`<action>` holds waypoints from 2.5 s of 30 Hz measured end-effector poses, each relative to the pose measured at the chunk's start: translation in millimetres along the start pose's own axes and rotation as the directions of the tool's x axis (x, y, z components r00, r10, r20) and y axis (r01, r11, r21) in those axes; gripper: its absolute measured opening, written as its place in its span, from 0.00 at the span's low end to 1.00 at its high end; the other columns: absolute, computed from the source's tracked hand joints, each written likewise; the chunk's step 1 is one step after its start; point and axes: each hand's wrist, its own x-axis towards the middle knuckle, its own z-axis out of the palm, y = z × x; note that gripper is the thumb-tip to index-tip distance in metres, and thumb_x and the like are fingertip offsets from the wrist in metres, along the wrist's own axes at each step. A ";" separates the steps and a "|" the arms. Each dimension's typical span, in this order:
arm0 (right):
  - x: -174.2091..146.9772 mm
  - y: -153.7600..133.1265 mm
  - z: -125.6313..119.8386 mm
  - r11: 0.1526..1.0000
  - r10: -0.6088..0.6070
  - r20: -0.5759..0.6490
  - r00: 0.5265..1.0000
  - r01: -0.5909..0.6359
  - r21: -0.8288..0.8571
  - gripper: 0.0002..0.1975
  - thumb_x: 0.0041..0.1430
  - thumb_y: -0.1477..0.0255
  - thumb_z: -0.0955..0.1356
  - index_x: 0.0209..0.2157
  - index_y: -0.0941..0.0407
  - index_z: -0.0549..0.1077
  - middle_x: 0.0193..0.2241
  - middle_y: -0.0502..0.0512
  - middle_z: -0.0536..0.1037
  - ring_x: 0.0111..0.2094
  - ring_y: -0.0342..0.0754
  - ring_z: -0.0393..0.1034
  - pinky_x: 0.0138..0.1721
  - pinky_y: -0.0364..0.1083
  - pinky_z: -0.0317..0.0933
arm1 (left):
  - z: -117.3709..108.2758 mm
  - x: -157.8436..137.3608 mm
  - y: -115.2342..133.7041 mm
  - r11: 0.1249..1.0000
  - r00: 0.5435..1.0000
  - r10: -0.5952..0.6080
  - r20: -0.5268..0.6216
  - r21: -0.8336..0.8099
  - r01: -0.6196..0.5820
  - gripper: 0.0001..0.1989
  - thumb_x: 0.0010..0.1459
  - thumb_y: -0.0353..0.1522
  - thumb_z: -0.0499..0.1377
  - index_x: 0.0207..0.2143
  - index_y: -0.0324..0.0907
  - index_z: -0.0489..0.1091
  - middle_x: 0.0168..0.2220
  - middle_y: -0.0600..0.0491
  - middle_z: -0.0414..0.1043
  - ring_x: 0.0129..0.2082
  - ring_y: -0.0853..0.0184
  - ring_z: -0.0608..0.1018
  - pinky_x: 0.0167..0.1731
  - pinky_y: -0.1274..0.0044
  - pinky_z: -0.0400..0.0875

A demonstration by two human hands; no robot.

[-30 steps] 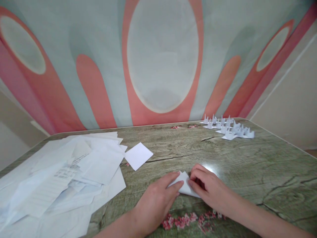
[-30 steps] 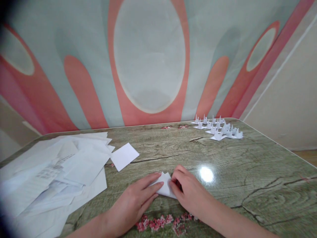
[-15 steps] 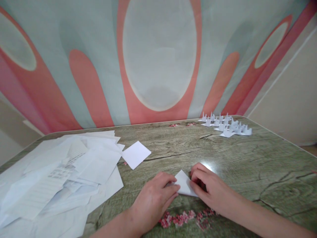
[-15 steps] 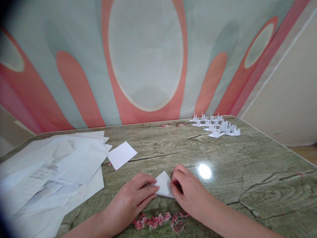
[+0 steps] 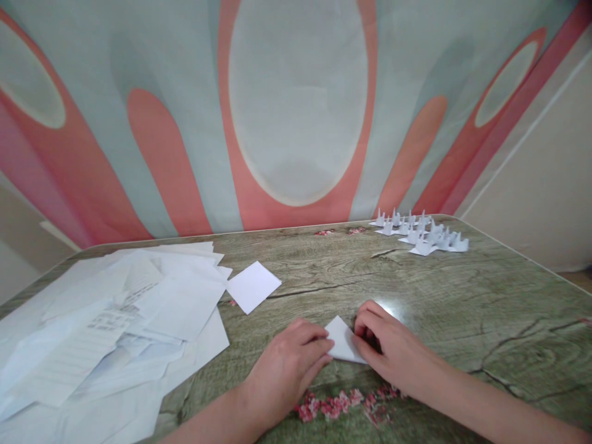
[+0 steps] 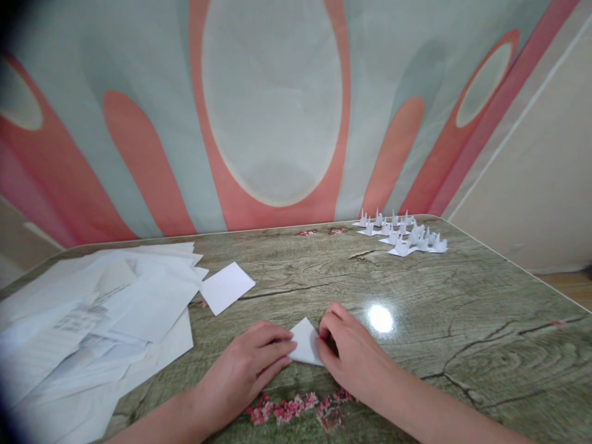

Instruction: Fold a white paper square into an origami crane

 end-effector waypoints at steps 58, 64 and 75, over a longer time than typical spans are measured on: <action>-13.8 -5.6 14.6 0.827 -0.270 0.014 0.963 0.240 -0.508 0.19 0.56 0.74 0.65 0.50 0.60 0.66 0.46 0.58 0.68 0.42 0.54 0.62 0.43 0.55 0.63 | -1.6 -6.3 7.5 0.973 0.991 -0.130 0.043 -0.189 0.135 0.13 0.57 0.25 0.54 0.44 0.45 0.67 0.41 0.52 0.67 0.40 0.69 0.71 0.42 0.78 0.66; -15.0 -8.0 12.7 0.834 -0.261 -0.006 0.965 0.222 -0.505 0.17 0.59 0.70 0.63 0.50 0.58 0.67 0.45 0.58 0.68 0.43 0.54 0.61 0.44 0.56 0.62 | -0.2 -4.9 7.3 0.976 0.993 -0.113 0.034 -0.184 0.118 0.12 0.58 0.25 0.53 0.43 0.44 0.69 0.39 0.53 0.67 0.39 0.70 0.71 0.41 0.79 0.66; -14.7 -9.7 14.4 0.799 -0.290 -0.024 0.957 0.228 -0.556 0.13 0.59 0.73 0.62 0.44 0.61 0.71 0.43 0.61 0.70 0.42 0.54 0.62 0.43 0.55 0.63 | -0.2 -5.4 5.3 0.974 0.993 -0.117 -0.017 -0.196 0.111 0.13 0.57 0.26 0.55 0.44 0.44 0.68 0.42 0.50 0.67 0.41 0.67 0.71 0.43 0.76 0.68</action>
